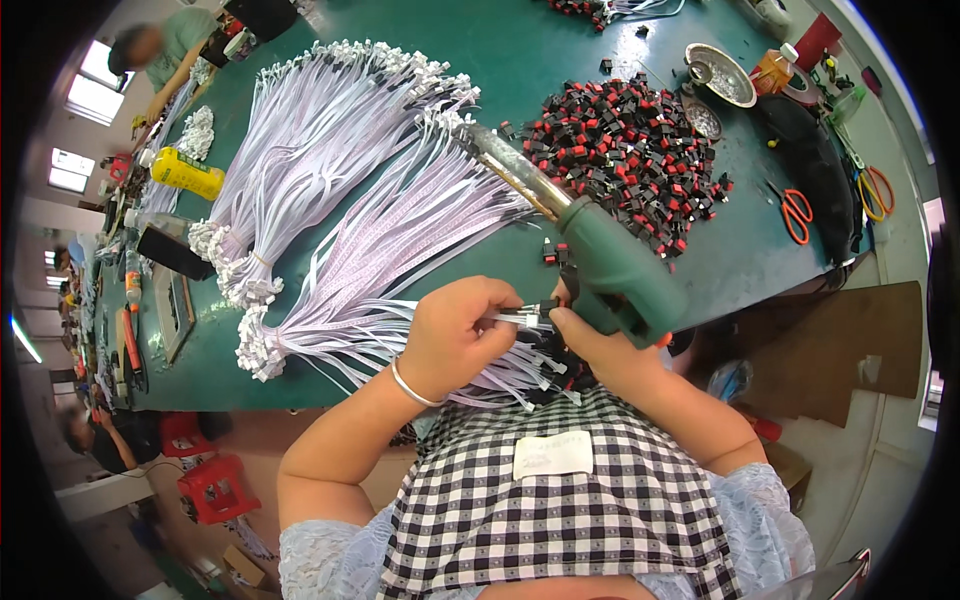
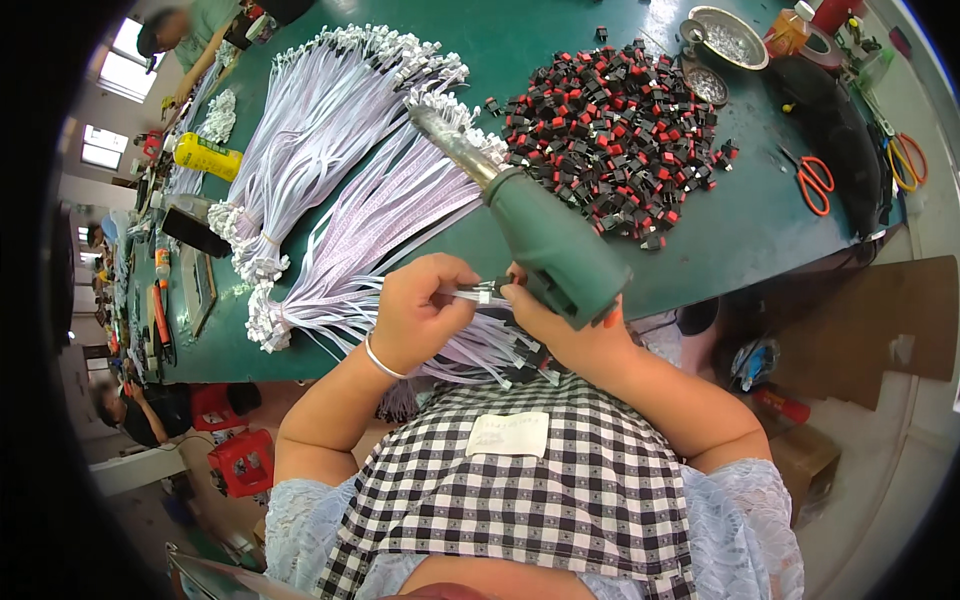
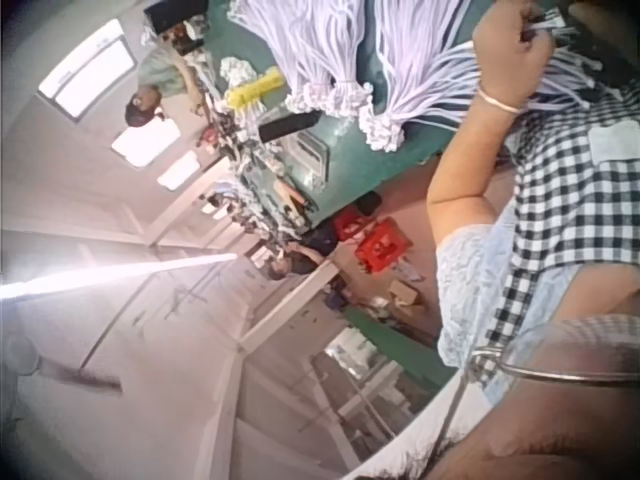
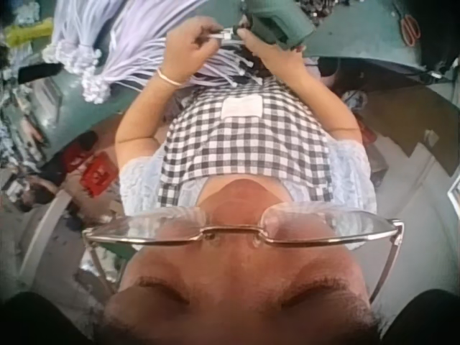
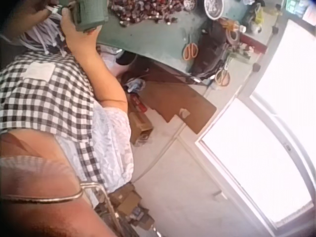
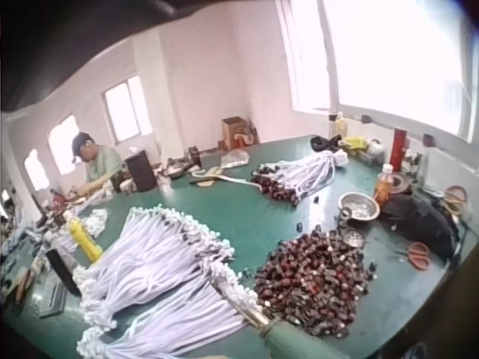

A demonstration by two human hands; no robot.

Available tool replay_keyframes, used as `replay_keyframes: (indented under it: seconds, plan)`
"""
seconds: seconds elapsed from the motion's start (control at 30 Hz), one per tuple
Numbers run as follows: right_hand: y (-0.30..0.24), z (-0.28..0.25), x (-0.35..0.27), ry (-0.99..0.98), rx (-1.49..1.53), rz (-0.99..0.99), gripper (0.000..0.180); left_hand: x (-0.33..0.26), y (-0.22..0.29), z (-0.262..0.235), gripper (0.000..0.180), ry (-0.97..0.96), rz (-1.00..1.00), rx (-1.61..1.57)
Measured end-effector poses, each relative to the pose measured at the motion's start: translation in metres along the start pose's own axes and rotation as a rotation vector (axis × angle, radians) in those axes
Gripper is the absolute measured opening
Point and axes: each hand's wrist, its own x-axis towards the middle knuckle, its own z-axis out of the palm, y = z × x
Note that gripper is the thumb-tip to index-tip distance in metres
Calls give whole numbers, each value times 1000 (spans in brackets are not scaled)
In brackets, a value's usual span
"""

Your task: The person uses a green heat gun to apply heat to the ends of white wires while holding small red and black plastic connectors. They repeatedly pick up a wire, position a connector, apply heat with the tool, and place the finished assembly onto a growing pile on the table.

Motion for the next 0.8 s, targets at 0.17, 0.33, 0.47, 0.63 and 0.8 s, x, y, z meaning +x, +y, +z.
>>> replay_keyframes:
  seconds: [0.17, 0.33, 0.47, 0.63, 0.8]
  plan:
    - [8, -7, 3, -62, -540, -393, 25, 1, 0, -1, 22, 0, 167, 77]
    - [7, -11, -1, -150, -352, -206, 29, -1, -8, -2, 22, 43, 257, 41]
    - [0, -18, 2, -161, -516, -296, 31, -5, -11, -5, 24, 27, 221, -58]
    - [13, -9, 9, -209, -637, -498, 33, -8, -13, -6, 27, 15, 193, -101]
    - [1, -4, 12, -288, -719, -478, 36, -9, -15, -6, 21, 38, 147, -200]
